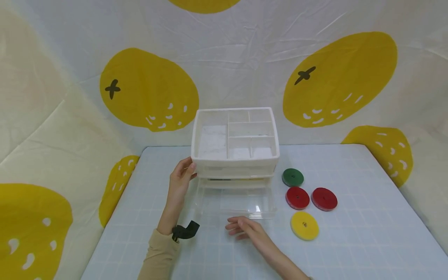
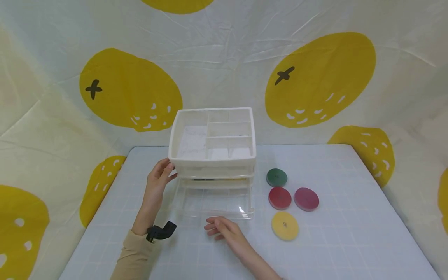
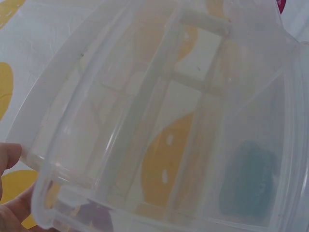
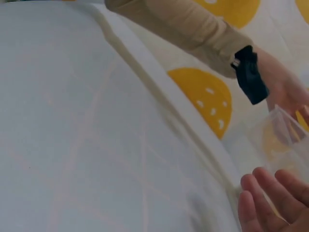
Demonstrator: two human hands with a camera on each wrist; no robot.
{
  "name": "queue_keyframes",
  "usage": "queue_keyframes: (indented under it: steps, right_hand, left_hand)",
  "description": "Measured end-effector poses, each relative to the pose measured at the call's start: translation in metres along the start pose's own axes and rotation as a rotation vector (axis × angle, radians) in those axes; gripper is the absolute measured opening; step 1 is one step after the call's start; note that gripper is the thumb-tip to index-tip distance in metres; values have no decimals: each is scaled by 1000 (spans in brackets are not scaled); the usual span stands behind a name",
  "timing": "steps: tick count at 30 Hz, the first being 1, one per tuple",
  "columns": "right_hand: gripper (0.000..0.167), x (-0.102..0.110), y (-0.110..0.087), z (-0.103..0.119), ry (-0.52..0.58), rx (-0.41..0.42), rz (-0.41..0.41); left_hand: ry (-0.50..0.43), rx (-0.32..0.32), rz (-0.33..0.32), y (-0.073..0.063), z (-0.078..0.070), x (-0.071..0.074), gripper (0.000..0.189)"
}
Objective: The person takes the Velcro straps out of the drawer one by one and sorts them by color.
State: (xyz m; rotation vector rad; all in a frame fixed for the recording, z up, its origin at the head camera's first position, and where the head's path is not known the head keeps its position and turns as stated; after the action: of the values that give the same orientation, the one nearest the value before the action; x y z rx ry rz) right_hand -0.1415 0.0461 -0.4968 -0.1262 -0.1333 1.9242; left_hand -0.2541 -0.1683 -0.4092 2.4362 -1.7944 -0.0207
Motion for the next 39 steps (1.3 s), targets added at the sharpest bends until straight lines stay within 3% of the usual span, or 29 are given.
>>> queue_keyframes:
  steps: [16, 23, 39]
  right_hand:
    - [59, -9, 5, -3, 298, -64, 48]
    - [58, -9, 8, -3, 328, -90, 30]
    - [60, -2, 22, 4, 374, -66, 12]
  left_hand:
    - [-8, 11, 1, 1, 2, -1, 37]
    - [-7, 15, -3, 1, 3, 0, 38]
    - [-18, 23, 0, 2, 5, 0, 37]
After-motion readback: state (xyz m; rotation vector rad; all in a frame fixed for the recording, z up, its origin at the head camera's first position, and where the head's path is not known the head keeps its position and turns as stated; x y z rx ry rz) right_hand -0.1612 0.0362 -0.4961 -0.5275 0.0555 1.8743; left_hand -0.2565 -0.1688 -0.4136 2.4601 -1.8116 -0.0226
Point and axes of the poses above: each hand's wrist, its own y-axis towards the middle knuckle, its own x-axis out of the back of the hand, z = x × y, the point moved 8 cm from there along y, towards the middle knuckle, and after that the axes turned 9 degrees about -z, right-handed, at the moved point
